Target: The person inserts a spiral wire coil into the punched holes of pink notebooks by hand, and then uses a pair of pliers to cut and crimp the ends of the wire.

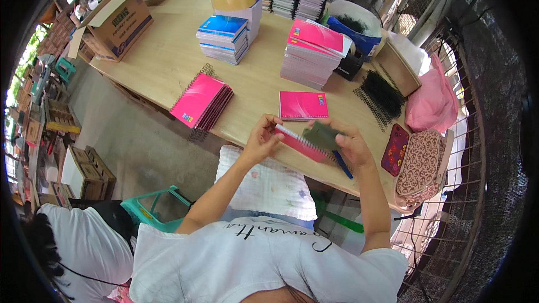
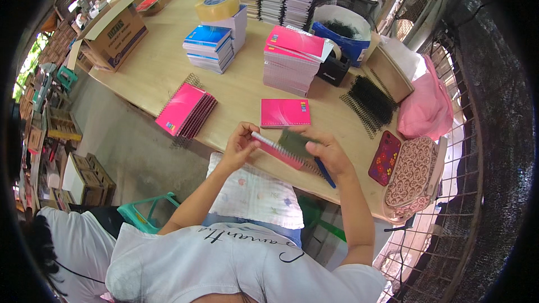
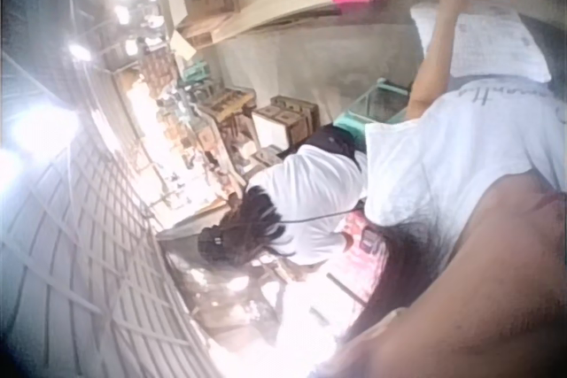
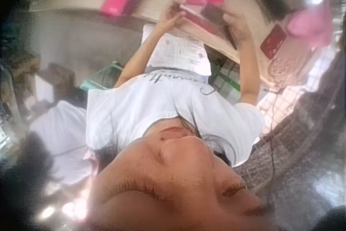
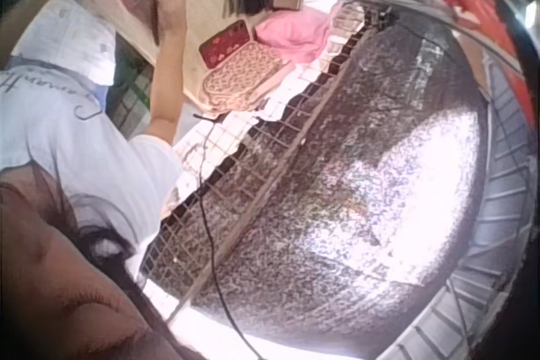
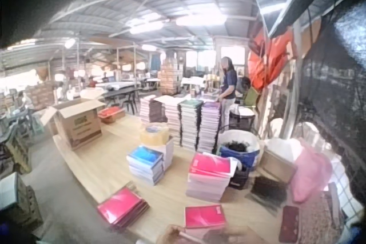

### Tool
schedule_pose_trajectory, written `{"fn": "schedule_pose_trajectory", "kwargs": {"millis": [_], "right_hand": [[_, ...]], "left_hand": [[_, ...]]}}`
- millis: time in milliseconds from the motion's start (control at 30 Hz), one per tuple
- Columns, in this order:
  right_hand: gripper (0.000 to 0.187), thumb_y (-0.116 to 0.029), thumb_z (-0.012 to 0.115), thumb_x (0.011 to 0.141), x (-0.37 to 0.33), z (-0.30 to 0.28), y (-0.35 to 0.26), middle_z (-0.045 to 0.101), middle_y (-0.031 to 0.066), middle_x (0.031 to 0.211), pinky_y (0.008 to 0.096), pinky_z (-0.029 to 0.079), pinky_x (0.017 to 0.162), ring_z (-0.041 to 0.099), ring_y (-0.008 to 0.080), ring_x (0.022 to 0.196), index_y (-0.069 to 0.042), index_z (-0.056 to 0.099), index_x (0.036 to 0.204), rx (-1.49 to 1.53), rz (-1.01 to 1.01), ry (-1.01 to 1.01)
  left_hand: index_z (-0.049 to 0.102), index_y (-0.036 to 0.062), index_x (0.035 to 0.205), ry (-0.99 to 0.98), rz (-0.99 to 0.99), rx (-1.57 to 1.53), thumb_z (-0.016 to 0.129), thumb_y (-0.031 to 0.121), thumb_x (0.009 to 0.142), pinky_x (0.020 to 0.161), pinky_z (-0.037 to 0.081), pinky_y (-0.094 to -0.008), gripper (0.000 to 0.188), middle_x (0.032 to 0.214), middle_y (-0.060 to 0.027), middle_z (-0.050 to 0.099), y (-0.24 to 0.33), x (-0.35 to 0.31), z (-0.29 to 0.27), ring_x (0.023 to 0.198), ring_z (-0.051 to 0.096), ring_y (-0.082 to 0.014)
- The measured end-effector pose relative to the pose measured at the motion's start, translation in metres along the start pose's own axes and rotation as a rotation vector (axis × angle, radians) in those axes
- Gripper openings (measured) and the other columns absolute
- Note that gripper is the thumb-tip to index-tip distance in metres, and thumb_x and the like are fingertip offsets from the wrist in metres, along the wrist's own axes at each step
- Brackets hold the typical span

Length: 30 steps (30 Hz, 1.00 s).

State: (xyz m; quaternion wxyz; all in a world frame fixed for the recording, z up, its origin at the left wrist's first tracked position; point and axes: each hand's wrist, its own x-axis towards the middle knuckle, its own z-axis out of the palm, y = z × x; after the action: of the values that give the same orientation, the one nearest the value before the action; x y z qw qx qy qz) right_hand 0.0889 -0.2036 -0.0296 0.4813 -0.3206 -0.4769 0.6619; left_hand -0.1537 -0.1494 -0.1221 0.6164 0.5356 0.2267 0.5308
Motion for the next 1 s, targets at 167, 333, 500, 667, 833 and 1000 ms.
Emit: {"fn": "schedule_pose_trajectory", "kwargs": {"millis": [167, 333, 500, 667, 833, 1000], "right_hand": [[0.032, -0.021, 0.062, 0.089, 0.012, -0.005, 0.008, 0.061, 0.0154, 0.123, 0.0346, 0.042, 0.098, 0.057, 0.0257, 0.114, 0.001, 0.069, 0.111, -0.668, -0.087, -0.063], [0.034, -0.020, 0.063, 0.088, 0.010, 0.001, 0.004, 0.060, 0.0120, 0.125, 0.0354, 0.043, 0.097, 0.057, 0.0224, 0.113, 0.005, 0.067, 0.110, -0.443, -0.024, -0.039], [0.034, -0.023, 0.062, 0.089, 0.015, 0.004, 0.004, 0.061, 0.0132, 0.121, 0.0349, 0.043, 0.097, 0.058, 0.0241, 0.111, 0.003, 0.067, 0.110, -0.911, -0.106, -0.060], [0.031, -0.023, 0.065, 0.087, 0.010, 0.014, -0.002, 0.061, 0.0146, 0.120, 0.0364, 0.043, 0.098, 0.058, 0.0285, 0.112, -0.001, 0.069, 0.109, -0.527, -0.094, -0.046], [0.031, -0.025, 0.065, 0.087, 0.000, -0.017, -0.013, 0.060, 0.0147, 0.123, 0.0363, 0.042, 0.099, 0.056, 0.0309, 0.116, -0.004, 0.071, 0.108, -1.009, -0.156, 0.389], [0.044, -0.029, 0.067, 0.085, -0.020, -0.077, 0.005, 0.051, 0.0177, 0.134, 0.0445, 0.038, 0.104, 0.045, 0.0380, 0.125, -0.009, 0.063, 0.124, -1.882, -0.113, 0.663]], "left_hand": [[0.049, 0.0040, 0.112, -0.108, -0.106, -0.085, 0.070, -0.004, 0.082, 0.081, 0.048, -0.0245, 0.038, 0.099, -0.0025, 0.055, -0.005, 0.002, -0.008, 0.092, 0.055, -0.0100], [0.047, 0.0069, 0.111, -0.130, -0.139, -0.185, 0.072, -0.005, 0.080, 0.079, 0.049, -0.0248, 0.042, 0.097, -0.0035, 0.058, 0.007, 0.006, 0.002, 0.090, 0.058, -0.0111], [0.045, 0.0073, 0.115, -0.156, -0.200, -0.241, 0.073, -0.007, 0.078, 0.076, 0.052, -0.0239, 0.049, 0.094, -0.0029, 0.059, 0.012, 0.009, 0.009, 0.088, 0.059, -0.0102], [0.044, 0.0070, 0.116, -0.161, -0.210, -0.231, 0.074, -0.006, 0.078, 0.076, 0.051, -0.0241, 0.050, 0.093, -0.0032, 0.059, 0.017, 0.006, 0.012, 0.088, 0.059, -0.0107], [0.043, 0.0076, 0.120, -0.122, -0.237, -0.161, 0.072, -0.007, 0.079, 0.078, 0.050, -0.0242, 0.053, 0.094, -0.0038, 0.060, 0.026, 0.003, 0.010, 0.089, 0.059, -0.0105], [0.035, 0.0079, 0.140, -0.169, -0.153, -0.156, 0.069, -0.006, 0.081, 0.085, 0.049, -0.0267, 0.069, 0.108, -0.0107, 0.065, 0.040, 0.008, 0.028, 0.093, 0.061, -0.0109]]}}
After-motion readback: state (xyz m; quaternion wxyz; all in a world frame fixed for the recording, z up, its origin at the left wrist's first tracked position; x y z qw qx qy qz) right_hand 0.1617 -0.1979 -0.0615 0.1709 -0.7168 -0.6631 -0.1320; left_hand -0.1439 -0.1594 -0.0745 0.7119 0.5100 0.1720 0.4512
